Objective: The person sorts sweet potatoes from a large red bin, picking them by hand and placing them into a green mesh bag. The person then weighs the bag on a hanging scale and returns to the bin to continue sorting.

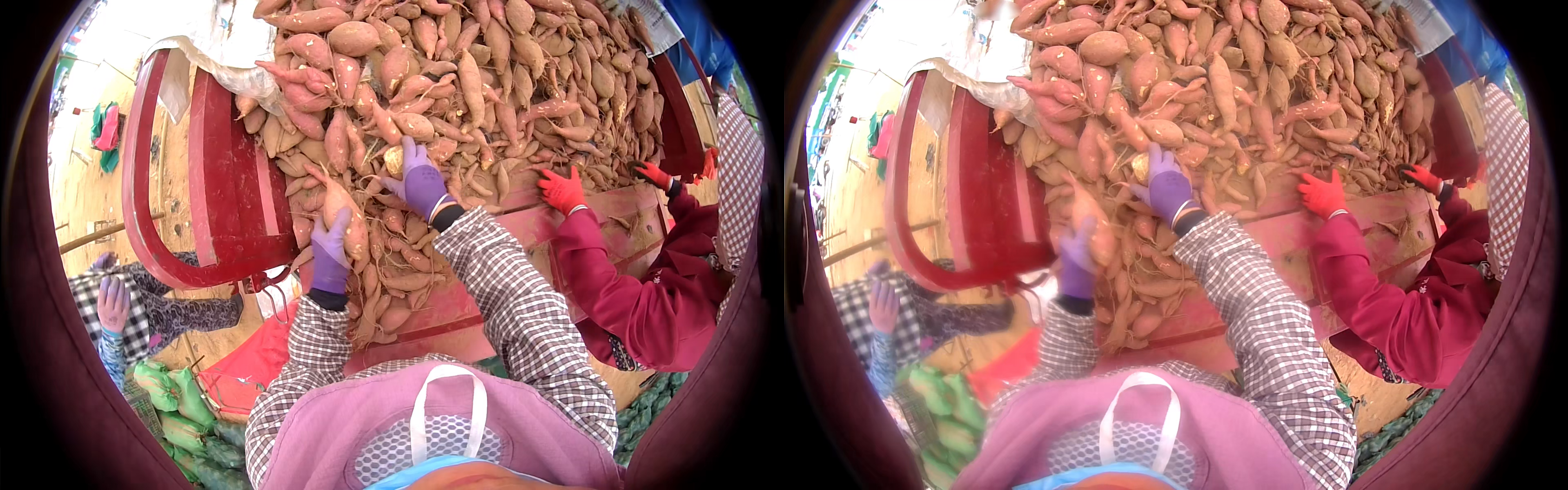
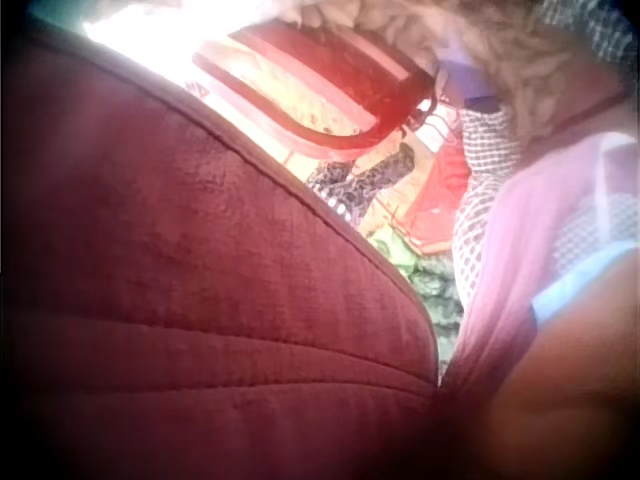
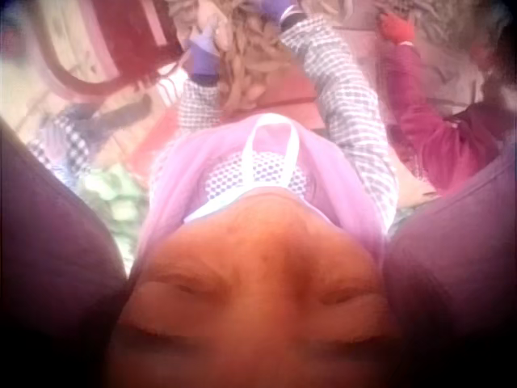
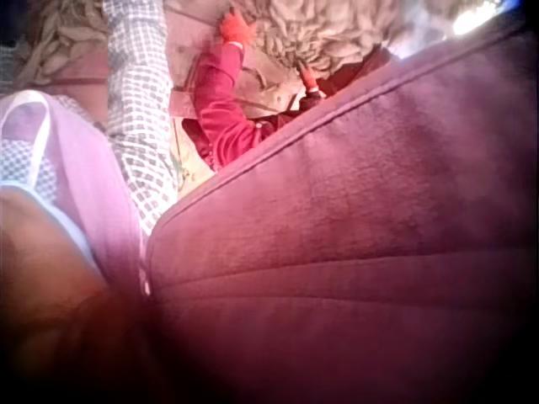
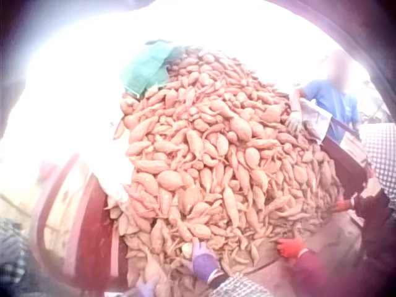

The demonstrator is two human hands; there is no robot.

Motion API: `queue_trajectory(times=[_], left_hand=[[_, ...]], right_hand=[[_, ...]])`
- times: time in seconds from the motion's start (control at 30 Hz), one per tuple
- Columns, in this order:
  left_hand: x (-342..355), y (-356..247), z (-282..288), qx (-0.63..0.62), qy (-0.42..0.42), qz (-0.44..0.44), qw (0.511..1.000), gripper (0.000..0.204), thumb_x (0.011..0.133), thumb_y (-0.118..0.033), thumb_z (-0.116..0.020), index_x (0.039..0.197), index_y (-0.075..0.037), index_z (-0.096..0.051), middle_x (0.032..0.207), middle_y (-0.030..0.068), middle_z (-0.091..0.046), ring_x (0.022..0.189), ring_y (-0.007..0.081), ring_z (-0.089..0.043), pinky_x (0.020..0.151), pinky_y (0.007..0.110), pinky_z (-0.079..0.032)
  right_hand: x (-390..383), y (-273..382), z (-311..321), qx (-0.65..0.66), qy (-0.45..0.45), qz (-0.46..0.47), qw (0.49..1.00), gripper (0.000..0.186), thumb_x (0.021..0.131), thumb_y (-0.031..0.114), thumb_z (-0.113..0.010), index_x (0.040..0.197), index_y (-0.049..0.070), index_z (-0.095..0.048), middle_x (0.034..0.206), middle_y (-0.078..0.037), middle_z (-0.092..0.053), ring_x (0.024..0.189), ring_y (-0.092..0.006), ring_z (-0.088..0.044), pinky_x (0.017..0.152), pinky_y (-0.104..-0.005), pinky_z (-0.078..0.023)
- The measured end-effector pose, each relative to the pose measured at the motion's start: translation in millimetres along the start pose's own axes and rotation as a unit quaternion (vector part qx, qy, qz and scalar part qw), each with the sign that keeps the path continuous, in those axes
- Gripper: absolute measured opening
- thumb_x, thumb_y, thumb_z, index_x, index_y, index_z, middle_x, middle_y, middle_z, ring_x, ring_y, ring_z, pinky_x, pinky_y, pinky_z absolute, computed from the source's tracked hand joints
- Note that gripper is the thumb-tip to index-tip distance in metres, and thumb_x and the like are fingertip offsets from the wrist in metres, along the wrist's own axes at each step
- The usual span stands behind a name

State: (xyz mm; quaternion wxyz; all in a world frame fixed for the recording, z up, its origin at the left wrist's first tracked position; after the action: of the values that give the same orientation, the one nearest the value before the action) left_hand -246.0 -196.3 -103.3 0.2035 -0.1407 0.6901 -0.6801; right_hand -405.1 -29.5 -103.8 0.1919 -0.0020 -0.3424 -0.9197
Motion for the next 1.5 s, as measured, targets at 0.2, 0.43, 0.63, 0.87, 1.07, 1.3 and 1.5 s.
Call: queue_trajectory(times=[0.2,0.43,0.63,0.87,1.07,1.3,1.5], left_hand=[[27.2,-29.1,36.8,-0.176,-0.089,0.009,0.98,0.05,0.092,-0.014,-0.064,0.135,0.002,-0.046,0.123,0.0113,-0.058,0.104,0.0195,-0.061,0.091,0.031,-0.05],[186.6,-105.6,19.9,-0.138,0.033,-0.118,0.983,0.056,0.09,-0.019,-0.068,0.135,0.005,-0.046,0.123,0.0135,-0.057,0.113,0.0219,-0.056,0.097,0.035,-0.047],[260.4,-70.6,-27.1,0.306,-0.153,-0.089,0.935,0.074,0.076,-0.05,-0.078,0.133,-0.008,-0.055,0.134,0.0239,-0.049,0.125,0.0333,-0.049,0.106,0.042,-0.04],[232.2,-61.7,-10.1,-0.092,0.065,-0.071,0.991,0.058,0.088,-0.045,-0.067,0.129,-0.005,-0.057,0.133,0.0156,-0.053,0.122,0.0279,-0.053,0.104,0.045,-0.043],[133.4,-68.1,31.4,-0.398,0.08,-0.058,0.912,0.061,0.092,-0.045,-0.06,0.137,-0.007,-0.046,0.127,0.0091,-0.058,0.115,0.0265,-0.058,0.101,0.046,-0.047],[-199.0,-11.1,-163.7,-0.333,0.252,0.313,0.853,0.052,0.097,-0.037,-0.056,0.137,-0.006,-0.046,0.127,0.01,-0.058,0.116,0.024,-0.058,0.099,0.038,-0.049],[-486.2,19.5,-295.6,-0.167,0.577,0.318,0.733,0.061,0.099,-0.022,-0.052,0.149,0.001,-0.027,0.141,0.0168,-0.046,0.128,0.0255,-0.049,0.108,0.038,-0.041]], right_hand=[[-21.9,-43.6,33.9,0.471,0.121,-0.168,0.858,0.049,0.087,0.016,-0.071,0.129,0.001,-0.053,0.113,-0.01,-0.065,0.102,-0.0203,-0.064,0.09,-0.0329,-0.051],[65.5,-86.8,176.9,0.522,-0.023,-0.13,0.842,0.039,0.09,0.016,-0.067,0.124,-0.002,-0.058,0.11,-0.009,-0.066,0.096,-0.0171,-0.066,0.082,-0.0303,-0.054],[130.7,-114.6,90.7,0.153,0.076,-0.168,0.971,0.08,0.074,0.064,-0.069,0.13,0.009,-0.06,0.128,-0.022,-0.052,0.117,-0.0357,-0.052,0.098,-0.0442,-0.042],[84.6,-77.3,87.8,0.4,0.031,-0.087,0.912,0.056,0.085,0.046,-0.069,0.121,0.003,-0.062,0.13,-0.017,-0.056,0.118,-0.0247,-0.057,0.098,-0.0405,-0.046],[-55.6,-65.0,147.9,0.882,0.101,-0.017,0.461,0.053,0.094,0.034,-0.059,0.139,0.009,-0.048,0.128,-0.006,-0.059,0.118,-0.023,-0.058,0.104,-0.0434,-0.045],[-321.6,-55.1,167.3,0.888,0.058,-0.137,0.436,0.054,0.098,0.037,-0.053,0.141,0.006,-0.044,0.133,-0.012,-0.056,0.119,-0.0255,-0.056,0.106,-0.0447,-0.043],[-608.4,-101.9,216.7,0.847,-0.225,-0.254,0.409,0.049,0.102,0.032,-0.047,0.142,0.004,-0.043,0.138,-0.012,-0.054,0.125,-0.0259,-0.053,0.111,-0.0386,-0.038]])
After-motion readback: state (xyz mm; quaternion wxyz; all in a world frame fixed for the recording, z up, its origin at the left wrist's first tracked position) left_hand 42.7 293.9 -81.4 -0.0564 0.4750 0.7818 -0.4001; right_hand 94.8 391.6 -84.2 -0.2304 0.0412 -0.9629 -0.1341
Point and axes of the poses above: each hand's wrist, its own x-axis towards the middle knuckle, its own z-axis out of the back of the hand, y = z × x, the point moved 9 cm from there along x, towards the middle knuckle
